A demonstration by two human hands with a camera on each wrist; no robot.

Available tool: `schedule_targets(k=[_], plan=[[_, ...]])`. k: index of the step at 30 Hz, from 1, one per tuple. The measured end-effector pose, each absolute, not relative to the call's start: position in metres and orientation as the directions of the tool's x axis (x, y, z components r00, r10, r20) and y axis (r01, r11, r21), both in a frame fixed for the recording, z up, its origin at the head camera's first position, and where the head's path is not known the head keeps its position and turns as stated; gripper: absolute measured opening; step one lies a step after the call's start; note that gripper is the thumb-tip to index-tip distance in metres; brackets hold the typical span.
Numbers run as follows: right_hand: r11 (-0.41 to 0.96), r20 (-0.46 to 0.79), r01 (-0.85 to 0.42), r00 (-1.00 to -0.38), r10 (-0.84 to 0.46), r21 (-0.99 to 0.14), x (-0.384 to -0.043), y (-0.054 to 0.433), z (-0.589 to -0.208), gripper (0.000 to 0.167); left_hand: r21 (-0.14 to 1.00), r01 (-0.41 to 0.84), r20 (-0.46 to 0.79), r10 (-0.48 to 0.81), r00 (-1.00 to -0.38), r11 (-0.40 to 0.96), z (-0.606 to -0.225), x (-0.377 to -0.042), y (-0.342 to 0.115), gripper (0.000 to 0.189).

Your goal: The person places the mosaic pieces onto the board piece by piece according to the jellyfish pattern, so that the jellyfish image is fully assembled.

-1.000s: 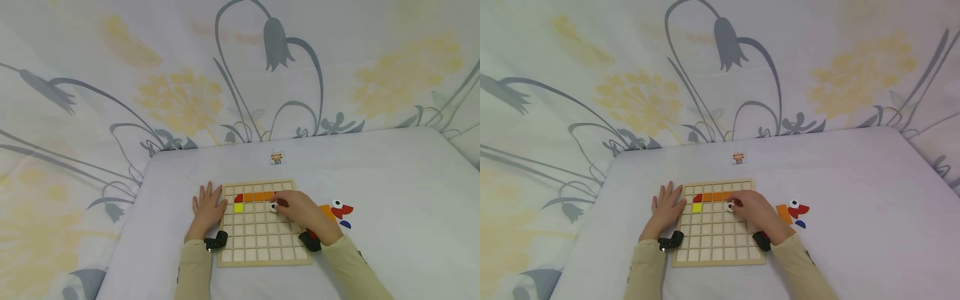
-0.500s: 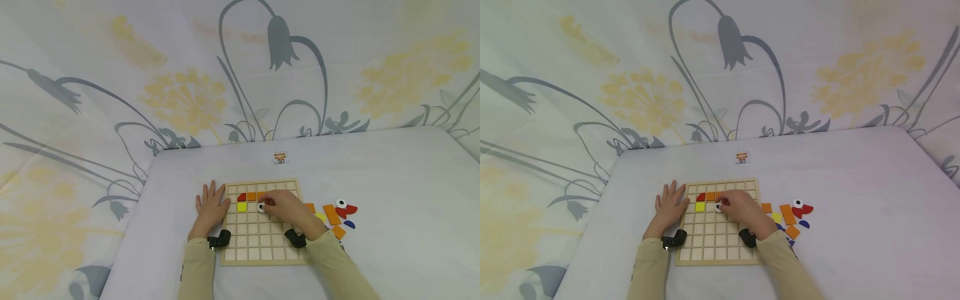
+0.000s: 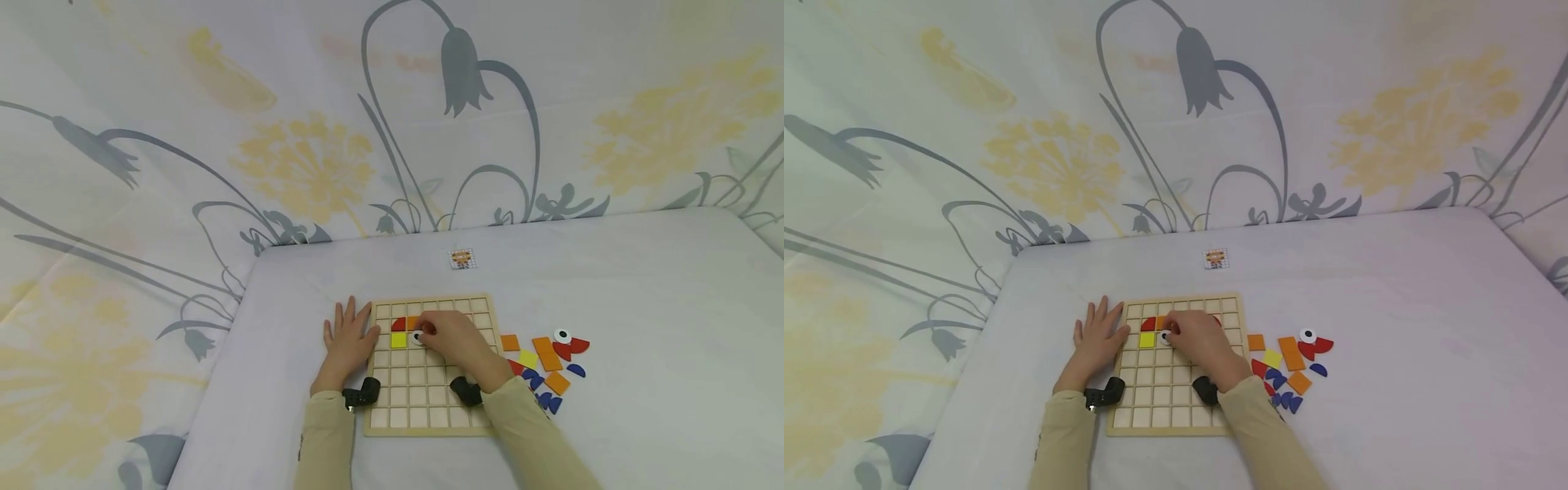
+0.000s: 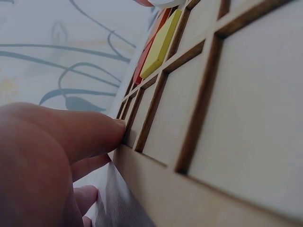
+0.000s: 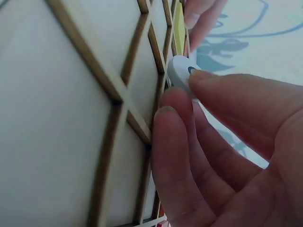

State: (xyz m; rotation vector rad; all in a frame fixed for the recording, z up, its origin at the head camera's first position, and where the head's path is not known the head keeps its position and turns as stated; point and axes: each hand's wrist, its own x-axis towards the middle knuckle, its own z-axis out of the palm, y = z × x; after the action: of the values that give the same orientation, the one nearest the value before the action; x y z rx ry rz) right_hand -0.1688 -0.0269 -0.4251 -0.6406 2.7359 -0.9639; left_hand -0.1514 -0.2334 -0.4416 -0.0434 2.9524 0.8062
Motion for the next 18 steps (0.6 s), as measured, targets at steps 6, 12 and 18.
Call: schedule_targets(k=[6,12,18], plan=[[0.717,0.026,-0.385,-0.889,-0.457,-0.58,-0.1662,-0.0304,-0.4263,0.012,0.507,-0.054,-0.089,-0.01,-0.996,0.86,-0.4416,-0.1515,-0.2325,0.052],[0.744,0.02,-0.387,-0.893,-0.449,-0.545,-0.1635,-0.033,-0.4264,0.014,0.507,-0.047,-0.088,-0.003,-0.996,0.861,-0.4395,-0.1511,-0.2322,0.052],[0.752,0.024,-0.382,-0.898,-0.439,-0.536,-0.1623,-0.035,-0.4256,0.014,0.506,-0.042,-0.081,-0.001,-0.997,0.862,-0.44,-0.1512,-0.2324,0.052]])
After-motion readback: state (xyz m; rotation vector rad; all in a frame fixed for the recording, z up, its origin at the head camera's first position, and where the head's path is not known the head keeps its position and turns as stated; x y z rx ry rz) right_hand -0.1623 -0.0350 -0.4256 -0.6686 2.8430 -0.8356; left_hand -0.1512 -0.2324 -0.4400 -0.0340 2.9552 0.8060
